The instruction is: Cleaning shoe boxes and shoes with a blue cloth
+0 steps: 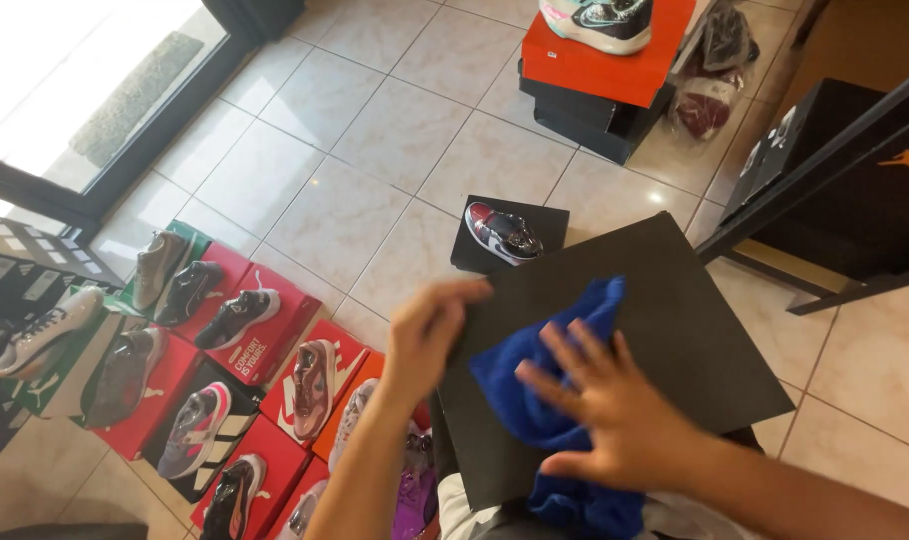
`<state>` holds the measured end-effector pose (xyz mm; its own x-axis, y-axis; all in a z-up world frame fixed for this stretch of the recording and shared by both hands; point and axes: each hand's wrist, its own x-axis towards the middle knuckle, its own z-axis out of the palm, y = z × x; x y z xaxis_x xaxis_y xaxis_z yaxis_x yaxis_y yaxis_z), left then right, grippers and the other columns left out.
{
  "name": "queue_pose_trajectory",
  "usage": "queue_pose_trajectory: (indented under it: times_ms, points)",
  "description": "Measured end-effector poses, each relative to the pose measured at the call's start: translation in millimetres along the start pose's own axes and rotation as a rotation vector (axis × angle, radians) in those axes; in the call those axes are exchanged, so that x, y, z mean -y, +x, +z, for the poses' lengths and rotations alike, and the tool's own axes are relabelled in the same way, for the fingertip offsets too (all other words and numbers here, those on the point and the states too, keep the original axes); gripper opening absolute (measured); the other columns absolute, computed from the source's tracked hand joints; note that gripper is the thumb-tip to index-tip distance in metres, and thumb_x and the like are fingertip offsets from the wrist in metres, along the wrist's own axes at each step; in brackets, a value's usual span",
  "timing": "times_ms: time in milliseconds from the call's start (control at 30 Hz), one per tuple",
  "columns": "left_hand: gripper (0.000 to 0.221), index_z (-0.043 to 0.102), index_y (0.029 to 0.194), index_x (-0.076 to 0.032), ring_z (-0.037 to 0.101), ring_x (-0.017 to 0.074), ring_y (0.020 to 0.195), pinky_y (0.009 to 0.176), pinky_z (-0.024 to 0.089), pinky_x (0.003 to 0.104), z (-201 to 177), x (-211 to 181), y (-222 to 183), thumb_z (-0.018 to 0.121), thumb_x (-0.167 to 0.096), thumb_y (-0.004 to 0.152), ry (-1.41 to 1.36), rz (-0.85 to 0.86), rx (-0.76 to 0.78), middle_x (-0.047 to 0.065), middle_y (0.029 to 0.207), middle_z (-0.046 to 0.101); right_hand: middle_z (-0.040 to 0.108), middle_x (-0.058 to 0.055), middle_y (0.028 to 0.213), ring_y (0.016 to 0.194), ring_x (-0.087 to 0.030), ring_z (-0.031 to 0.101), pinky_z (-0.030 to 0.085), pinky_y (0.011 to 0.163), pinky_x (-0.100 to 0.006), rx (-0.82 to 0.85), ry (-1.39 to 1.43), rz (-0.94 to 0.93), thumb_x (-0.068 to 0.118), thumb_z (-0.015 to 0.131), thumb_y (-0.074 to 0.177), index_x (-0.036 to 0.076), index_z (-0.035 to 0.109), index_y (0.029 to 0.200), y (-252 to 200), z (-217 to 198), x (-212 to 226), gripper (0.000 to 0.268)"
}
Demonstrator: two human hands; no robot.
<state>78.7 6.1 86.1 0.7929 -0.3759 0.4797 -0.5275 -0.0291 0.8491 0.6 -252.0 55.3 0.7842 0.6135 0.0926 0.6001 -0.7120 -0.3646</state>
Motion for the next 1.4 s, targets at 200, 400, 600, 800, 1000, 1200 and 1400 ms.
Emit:
queue_pose_trajectory:
  times_ms: [200, 400, 600, 800, 1000, 1200, 1400]
  points:
    - [0.047, 0.059, 0.124, -0.019, 0.052, 0.0396, 0.118, 0.097, 0.04, 0.056, -2, 80, 27, 0.037, -0.055, 0.102, 0.879, -0.53, 0.142, 0.01, 0.126, 0.061, 0.046, -0.013, 0.156, 0.146, -0.045, 0.029, 0.024, 0.111, -0.063, 0.125, 0.071, -0.294, 0.041, 0.085, 0.074, 0.018, 0.067, 0.135, -19, -15, 6, 0.067]
    - [0.078, 0.073, 0.083, -0.001, 0.068, 0.0431, 0.088, 0.083, 0.052, 0.047, -7, 104, 53, 0.029, -0.061, 0.104, 0.87, -0.719, 0.31, 0.018, 0.095, 0.074, 0.045, -0.005, 0.155, 0.149, -0.033, 0.035, 0.029, 0.12, -0.057, -0.099, -0.443, -0.265, 0.042, 0.073, 0.064, 0.035, 0.052, 0.142, -78, -20, -62, 0.081]
    - [0.078, 0.074, 0.082, 0.0, 0.068, 0.0427, 0.082, 0.08, 0.052, 0.048, 2, 104, 57, 0.029, -0.058, 0.106, 0.898, -0.71, 0.292, 0.018, 0.091, 0.074, 0.053, -0.009, 0.148, 0.141, -0.033, 0.045, 0.034, 0.119, -0.053, -0.125, -0.458, -0.173, 0.033, 0.08, 0.061, 0.023, 0.057, 0.138, -46, -12, -26, 0.081]
    - [0.078, 0.075, 0.082, -0.002, 0.068, 0.043, 0.084, 0.079, 0.052, 0.048, 9, 101, 51, 0.028, -0.059, 0.105, 0.928, -0.7, 0.241, 0.018, 0.092, 0.075, 0.058, -0.018, 0.141, 0.132, -0.039, 0.053, 0.042, 0.109, -0.055, -0.094, -0.135, -0.492, 0.019, 0.063, 0.09, 0.015, 0.064, 0.129, 9, 12, 65, 0.04]
    - [0.075, 0.075, 0.077, -0.004, 0.067, 0.0418, 0.081, 0.076, 0.052, 0.046, 7, 94, 40, 0.031, -0.058, 0.104, 0.928, -0.635, 0.177, 0.016, 0.086, 0.074, 0.059, -0.014, 0.136, 0.128, -0.038, 0.051, 0.039, 0.104, -0.056, 0.016, -0.042, -0.495, 0.027, 0.089, 0.061, 0.015, 0.068, 0.124, 3, 16, 42, 0.068]
    - [0.075, 0.076, 0.079, -0.005, 0.068, 0.0422, 0.081, 0.078, 0.052, 0.046, 8, 81, 35, 0.03, -0.058, 0.105, 0.945, -0.657, 0.187, 0.016, 0.086, 0.075, 0.047, -0.006, 0.156, 0.148, -0.035, 0.036, 0.038, 0.113, -0.051, -0.121, -0.294, 0.18, 0.052, 0.072, 0.072, 0.025, 0.06, 0.138, -57, -23, -77, 0.073]
    - [0.075, 0.078, 0.089, -0.012, 0.068, 0.0418, 0.096, 0.086, 0.052, 0.048, 10, 81, 43, 0.025, -0.064, 0.103, 0.911, -0.713, 0.254, 0.017, 0.092, 0.075, 0.037, -0.013, 0.161, 0.142, -0.036, 0.042, 0.038, 0.115, -0.049, -0.136, 0.162, 0.665, 0.053, 0.074, 0.077, 0.022, 0.04, 0.158, -19, -53, -146, 0.093]
